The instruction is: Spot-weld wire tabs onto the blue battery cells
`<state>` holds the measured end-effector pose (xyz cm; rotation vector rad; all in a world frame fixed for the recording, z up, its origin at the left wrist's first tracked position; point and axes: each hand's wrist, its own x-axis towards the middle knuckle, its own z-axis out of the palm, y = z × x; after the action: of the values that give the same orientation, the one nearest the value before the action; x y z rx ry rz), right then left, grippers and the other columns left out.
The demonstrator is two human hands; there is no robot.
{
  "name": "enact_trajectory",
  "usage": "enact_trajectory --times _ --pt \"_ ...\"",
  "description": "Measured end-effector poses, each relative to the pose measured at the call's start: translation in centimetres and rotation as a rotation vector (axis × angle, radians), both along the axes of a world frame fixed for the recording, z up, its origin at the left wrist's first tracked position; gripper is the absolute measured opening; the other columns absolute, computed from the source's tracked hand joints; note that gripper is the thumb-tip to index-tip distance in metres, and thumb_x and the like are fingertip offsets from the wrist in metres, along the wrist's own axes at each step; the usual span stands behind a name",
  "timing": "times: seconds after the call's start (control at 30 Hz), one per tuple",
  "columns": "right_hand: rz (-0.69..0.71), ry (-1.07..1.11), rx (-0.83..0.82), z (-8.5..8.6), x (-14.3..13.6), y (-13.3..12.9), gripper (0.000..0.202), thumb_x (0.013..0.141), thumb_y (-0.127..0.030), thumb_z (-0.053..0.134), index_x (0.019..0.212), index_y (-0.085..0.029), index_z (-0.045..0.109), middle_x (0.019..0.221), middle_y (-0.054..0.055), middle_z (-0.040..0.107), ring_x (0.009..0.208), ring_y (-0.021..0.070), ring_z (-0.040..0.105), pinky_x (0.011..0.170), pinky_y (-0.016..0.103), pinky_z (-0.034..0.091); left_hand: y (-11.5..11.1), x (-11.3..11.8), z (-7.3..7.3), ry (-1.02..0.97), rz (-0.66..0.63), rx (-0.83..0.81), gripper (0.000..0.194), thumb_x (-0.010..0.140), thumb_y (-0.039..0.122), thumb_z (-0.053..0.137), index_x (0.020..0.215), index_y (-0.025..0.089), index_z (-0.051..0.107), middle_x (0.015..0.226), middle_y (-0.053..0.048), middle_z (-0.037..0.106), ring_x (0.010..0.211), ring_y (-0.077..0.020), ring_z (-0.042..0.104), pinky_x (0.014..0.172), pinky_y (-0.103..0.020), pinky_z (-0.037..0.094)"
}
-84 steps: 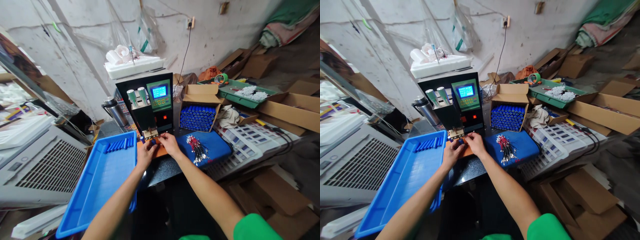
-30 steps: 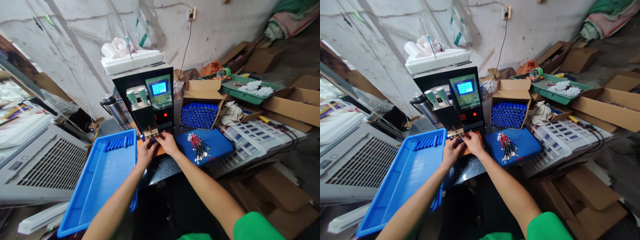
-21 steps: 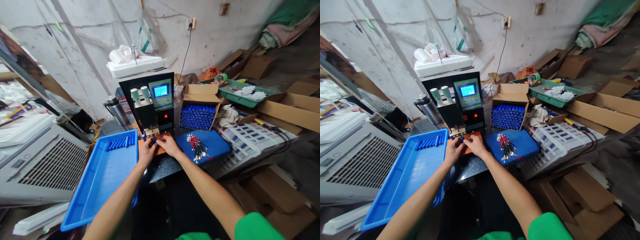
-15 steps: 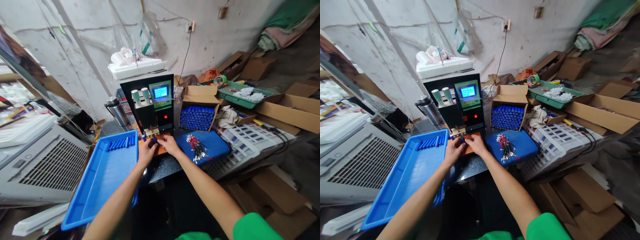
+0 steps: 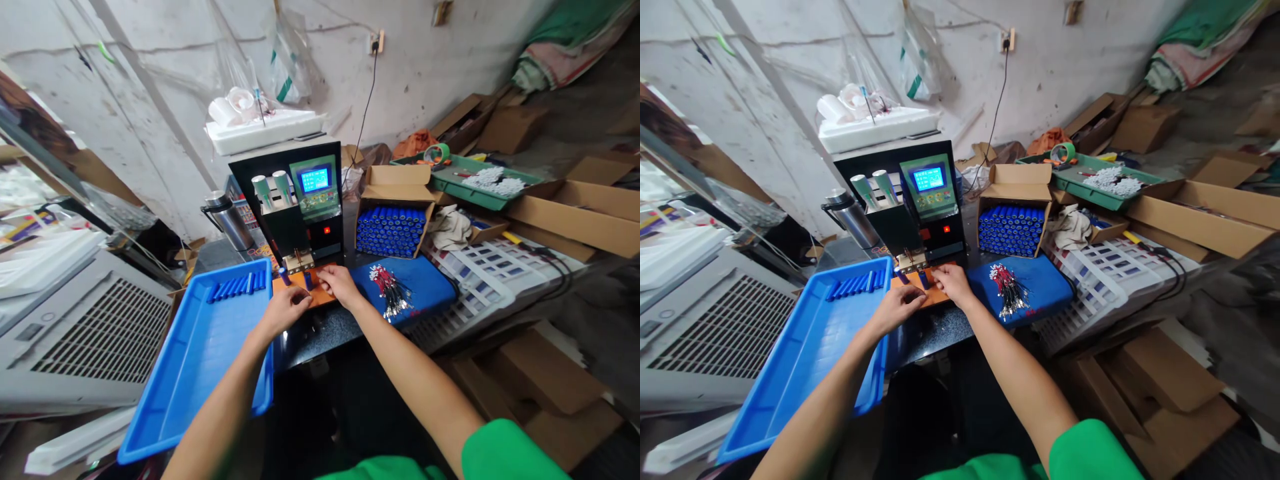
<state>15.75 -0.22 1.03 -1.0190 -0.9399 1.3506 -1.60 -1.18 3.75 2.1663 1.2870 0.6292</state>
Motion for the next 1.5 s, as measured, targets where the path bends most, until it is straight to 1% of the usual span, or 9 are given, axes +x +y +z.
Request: enact_trajectory --times 0.23,0.43,0.63,0.73,0.87,1.0,1.13,1.37,1.5 --pt "0.062 -0.063 0.077 -0.2 0.3 -0.3 0.031 0.071 -0.045 0.067 0.065 -0.018 0.054 0.048 -0.006 0.047 0.04 0.006 0.036 0.039 0.018 0.025 0.6 -0.2 -1.0 -0.109 0.006 -0.081 0.025 0.08 0.037 0.056 0.076 0.019 0.071 0.07 -0.003 0.071 0.064 -0.0169 0.063 0.059 -0.024 0.048" --pt "0.119 -0.286 0.245 -1.0 -0.2 -0.4 0.024 0.069 -0.038 0.072 0.072 -0.016 0.065 0.068 0.0 0.066 0.061 0.0129 0.058 0.06 0.024 0.046 0.6 -0.2 -0.9 -0.08 -0.015 -0.063 0.023 0.08 0.035 0.055 0.074 0.017 0.069 0.069 -0.001 0.068 0.063 -0.0153 0.059 0.058 -0.024 0.045" --pt "0.072 -0.214 0.168 -0.7 0.1 -0.6 0.026 0.07 -0.042 0.069 0.066 -0.018 0.061 0.051 -0.004 0.053 0.045 0.0099 0.045 0.045 0.022 0.034 0.4 0.0 -0.8 -0.121 0.173 0.081 0.013 0.077 0.028 0.053 0.075 0.018 0.063 0.067 0.0 0.064 0.058 -0.0134 0.054 0.056 -0.024 0.041" --pt "0.093 -0.1 0.111 -0.3 0.5 -0.8 0.03 0.07 -0.045 0.068 0.063 -0.018 0.056 0.046 -0.006 0.046 0.039 0.0072 0.036 0.04 0.02 0.025 0.3 0.4 -1.4 -0.147 0.263 0.142 0.02 0.078 0.03 0.056 0.091 0.017 0.064 0.085 -0.004 0.069 0.059 -0.0133 0.055 0.058 -0.026 0.043" --pt "0.108 0.034 0.064 -0.1 0.9 -0.9 0.029 0.068 -0.042 0.07 0.065 -0.017 0.057 0.05 -0.006 0.047 0.04 0.0061 0.035 0.039 0.019 0.023 0.6 1.2 -2.0 -0.112 0.214 0.117 0.039 0.08 0.036 0.061 0.115 0.018 0.062 0.097 -0.005 0.07 0.059 -0.0135 0.057 0.059 -0.026 0.044" --pt "0.097 0.147 0.038 -0.2 1.2 -0.8 0.028 0.067 -0.04 0.072 0.066 -0.017 0.057 0.053 -0.005 0.049 0.041 0.0052 0.036 0.039 0.018 0.021 1.1 1.6 -2.3 -0.074 0.184 0.087 0.031 0.082 0.04 0.059 0.103 0.017 0.067 0.077 -0.002 0.067 0.06 -0.0146 0.056 0.057 -0.025 0.042" --pt "0.093 0.213 0.023 -0.2 1.3 -0.7 0.027 0.066 -0.037 0.074 0.067 -0.016 0.057 0.054 -0.005 0.05 0.041 0.0044 0.037 0.038 0.017 0.021 1.1 1.1 -2.4 -0.066 0.116 0.098 0.033 0.086 0.042 0.054 0.107 0.017 0.064 0.08 -0.003 0.066 0.06 -0.0143 0.057 0.059 -0.025 0.043" --pt "0.075 0.256 0.014 -0.1 1.3 -0.5 0.03 0.064 -0.038 0.077 0.066 -0.015 0.058 0.055 -0.004 0.052 0.043 0.0046 0.04 0.037 0.017 0.023 0.7 0.2 -0.6 0.02 -0.042 0.165 0.032 0.086 0.043 0.059 0.109 0.021 0.066 0.098 -0.006 0.07 0.088 -0.0216 0.064 0.078 -0.032 0.049" --pt "0.078 0.224 0.017 -0.2 1.2 -0.4 0.03 0.065 -0.038 0.077 0.067 -0.015 0.059 0.053 -0.004 0.052 0.042 0.0046 0.039 0.037 0.017 0.023 0.7 0.5 -0.1 -0.157 -0.017 0.091 0.029 0.081 0.042 0.065 0.098 0.018 0.068 0.084 -0.003 0.069 0.068 -0.0161 0.059 0.064 -0.028 0.048"
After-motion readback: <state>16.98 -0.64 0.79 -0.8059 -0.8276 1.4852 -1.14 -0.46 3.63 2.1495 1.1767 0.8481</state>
